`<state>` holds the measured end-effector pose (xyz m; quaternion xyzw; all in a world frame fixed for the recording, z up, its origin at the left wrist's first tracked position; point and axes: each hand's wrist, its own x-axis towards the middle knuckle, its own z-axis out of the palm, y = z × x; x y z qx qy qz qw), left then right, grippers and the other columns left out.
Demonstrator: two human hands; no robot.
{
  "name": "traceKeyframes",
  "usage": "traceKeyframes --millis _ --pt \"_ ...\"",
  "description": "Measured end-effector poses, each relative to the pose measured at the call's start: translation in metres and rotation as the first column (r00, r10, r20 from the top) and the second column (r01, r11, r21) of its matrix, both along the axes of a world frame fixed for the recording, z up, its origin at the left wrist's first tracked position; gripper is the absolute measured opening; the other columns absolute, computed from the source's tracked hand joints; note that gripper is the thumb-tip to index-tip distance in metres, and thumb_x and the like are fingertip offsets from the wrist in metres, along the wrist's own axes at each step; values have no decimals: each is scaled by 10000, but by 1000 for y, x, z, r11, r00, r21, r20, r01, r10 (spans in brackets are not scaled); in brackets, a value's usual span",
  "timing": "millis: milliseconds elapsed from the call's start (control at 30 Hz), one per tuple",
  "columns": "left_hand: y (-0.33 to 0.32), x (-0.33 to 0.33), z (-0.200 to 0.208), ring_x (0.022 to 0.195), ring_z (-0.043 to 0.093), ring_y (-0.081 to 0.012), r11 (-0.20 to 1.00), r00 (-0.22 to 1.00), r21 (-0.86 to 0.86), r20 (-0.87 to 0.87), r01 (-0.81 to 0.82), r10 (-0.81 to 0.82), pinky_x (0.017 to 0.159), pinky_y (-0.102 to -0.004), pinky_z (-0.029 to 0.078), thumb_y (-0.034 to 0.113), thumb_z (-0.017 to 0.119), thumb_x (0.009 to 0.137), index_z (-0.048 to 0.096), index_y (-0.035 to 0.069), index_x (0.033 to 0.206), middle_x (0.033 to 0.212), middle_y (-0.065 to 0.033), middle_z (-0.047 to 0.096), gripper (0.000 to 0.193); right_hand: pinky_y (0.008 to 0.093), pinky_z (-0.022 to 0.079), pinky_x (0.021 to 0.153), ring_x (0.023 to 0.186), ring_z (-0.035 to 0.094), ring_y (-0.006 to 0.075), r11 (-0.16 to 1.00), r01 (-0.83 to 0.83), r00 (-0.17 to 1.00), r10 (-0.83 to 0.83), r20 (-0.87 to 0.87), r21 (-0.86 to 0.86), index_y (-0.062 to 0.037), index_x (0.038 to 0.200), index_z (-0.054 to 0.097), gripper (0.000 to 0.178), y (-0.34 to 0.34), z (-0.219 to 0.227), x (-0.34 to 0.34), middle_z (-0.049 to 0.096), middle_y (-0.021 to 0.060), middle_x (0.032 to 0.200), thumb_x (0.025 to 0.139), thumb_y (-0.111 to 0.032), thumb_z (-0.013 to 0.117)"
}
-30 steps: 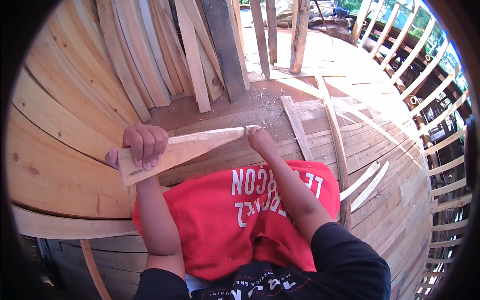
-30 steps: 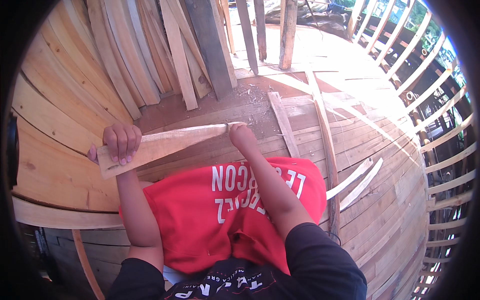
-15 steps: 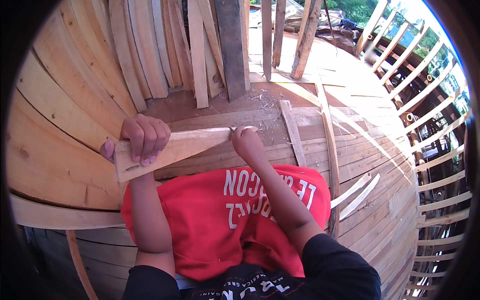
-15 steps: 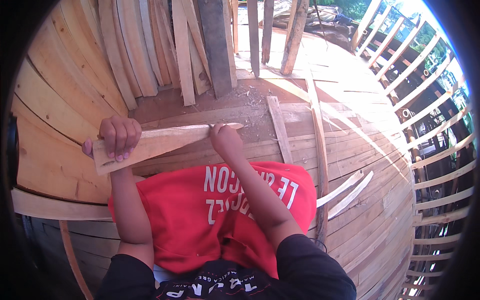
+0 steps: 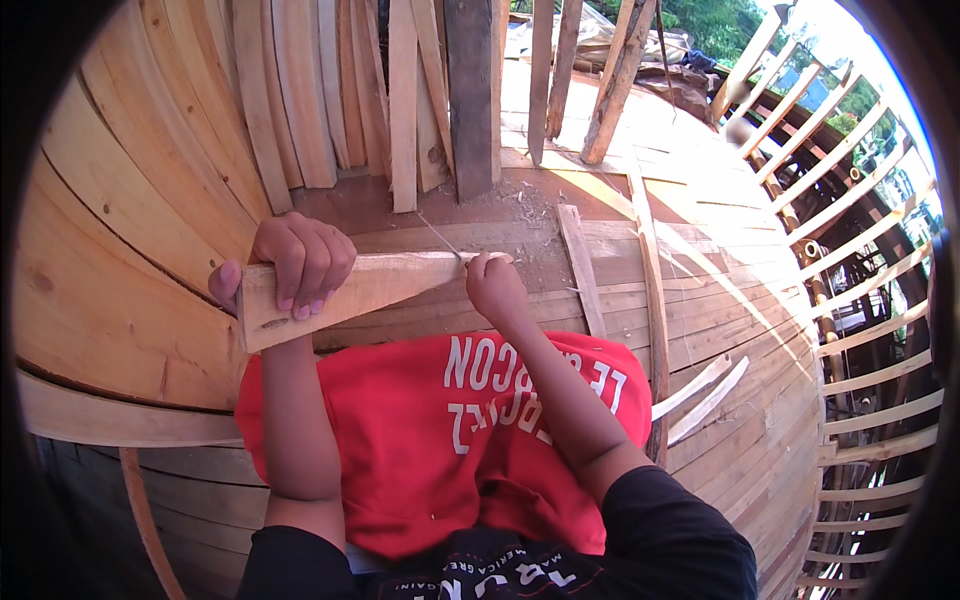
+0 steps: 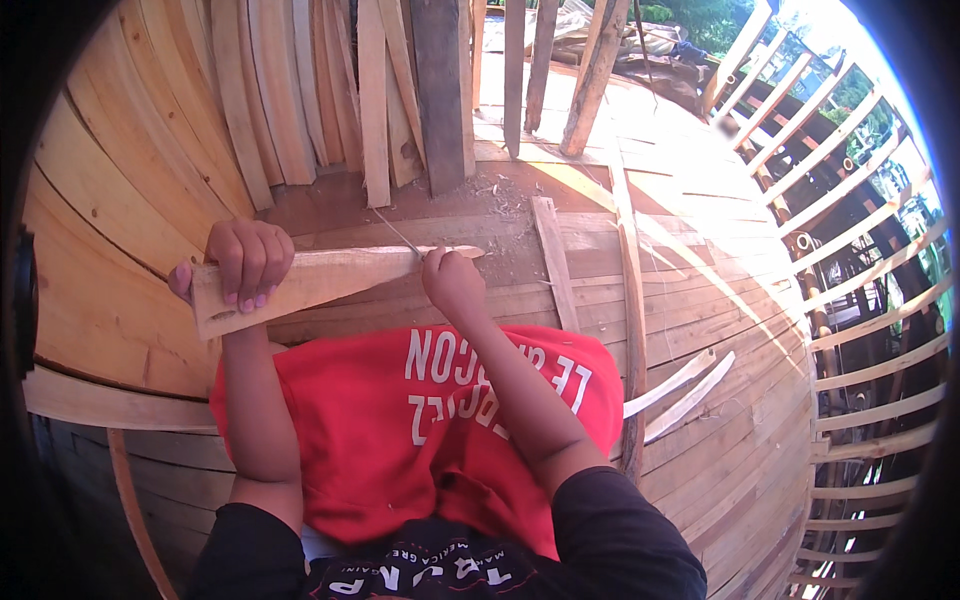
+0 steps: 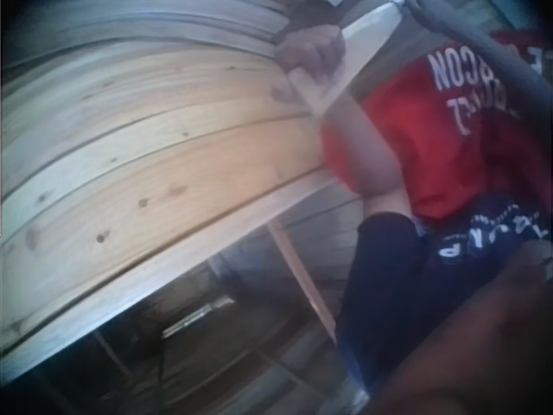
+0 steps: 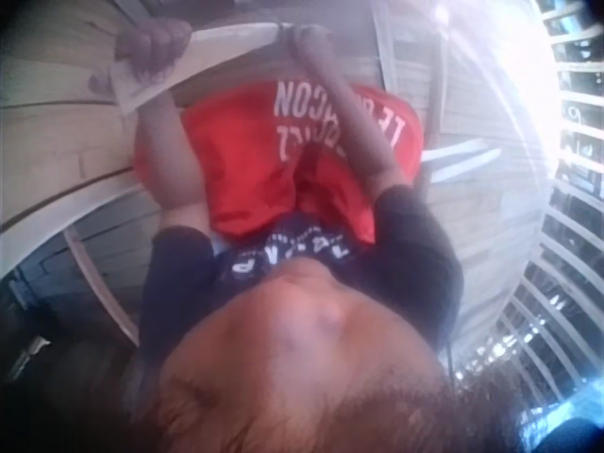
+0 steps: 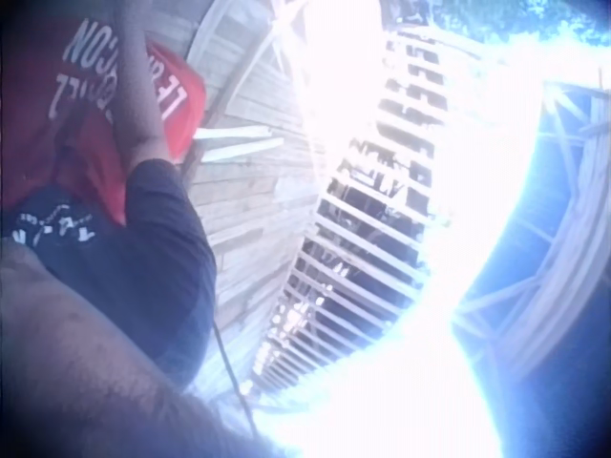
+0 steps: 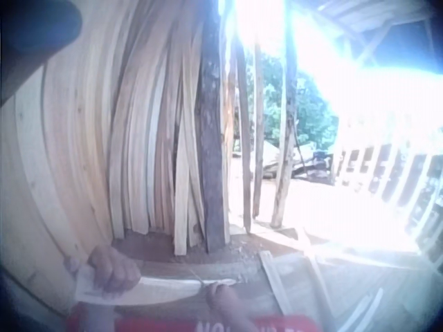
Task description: The person sits on the floor of a wooden structure and carves a small piece of wood using a knife. They hold the wood in their left hand and use the knife in their right hand to shave off thin layers, shaping the wood into a pointed form.
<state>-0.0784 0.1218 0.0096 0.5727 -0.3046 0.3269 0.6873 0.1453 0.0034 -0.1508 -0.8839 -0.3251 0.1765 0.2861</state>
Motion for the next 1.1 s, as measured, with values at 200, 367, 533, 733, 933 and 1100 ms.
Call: traceKeyframes --millis 200,367,533,733,933,1100 --pt "5 -3 -9 328 429 -111 999 1000 -34 21 -23 23 368 -237 298 595 430 890 448 139 488 404 -11 492 608 565 468 893 954 607 518 999 -24 1000 25 18 -39 70 915 636 467 -8 -25 28 644 336 961 949 -299 351" --pt "-1 2 -1 328 432 -109 1000 1000 -6 5 -12 12 380 -240 307 601 431 893 437 143 480 403 -13 494 617 564 462 888 942 606 518 995 -71 997 71 18 63 88 928 659 506 0 -24 17 645 333 958 942 -313 352" --pt "-3 7 -2 326 434 -111 999 999 -31 11 -43 44 389 -237 317 604 432 895 434 142 480 403 -18 495 620 567 502 812 861 637 510 997 -67 979 59 195 34 101 916 659 506 -12 -73 59 645 342 909 943 -319 378" --pt "-1 5 -2 319 421 -112 1000 1000 8 10 -10 10 389 -236 315 608 424 896 443 141 488 398 -18 487 620 571 491 831 881 634 509 984 -150 976 132 173 92 93 921 655 504 -3 -53 27 648 336 927 945 -320 368" --pt "-9 6 -5 320 415 -109 996 998 -60 8 -61 61 379 -233 300 604 428 894 440 142 483 397 -18 482 618 574 483 846 970 616 499 998 -65 995 66 77 -14 77 926 648 487 -14 -55 51 631 359 950 948 -304 345" --pt "-5 5 0 315 408 -110 1000 1000 6 18 -23 23 369 -232 285 608 415 895 433 137 476 386 -18 467 631 574 486 832 921 621 514 989 -136 985 129 115 52 75 942 627 477 -5 -20 16 638 345 941 952 -313 349"
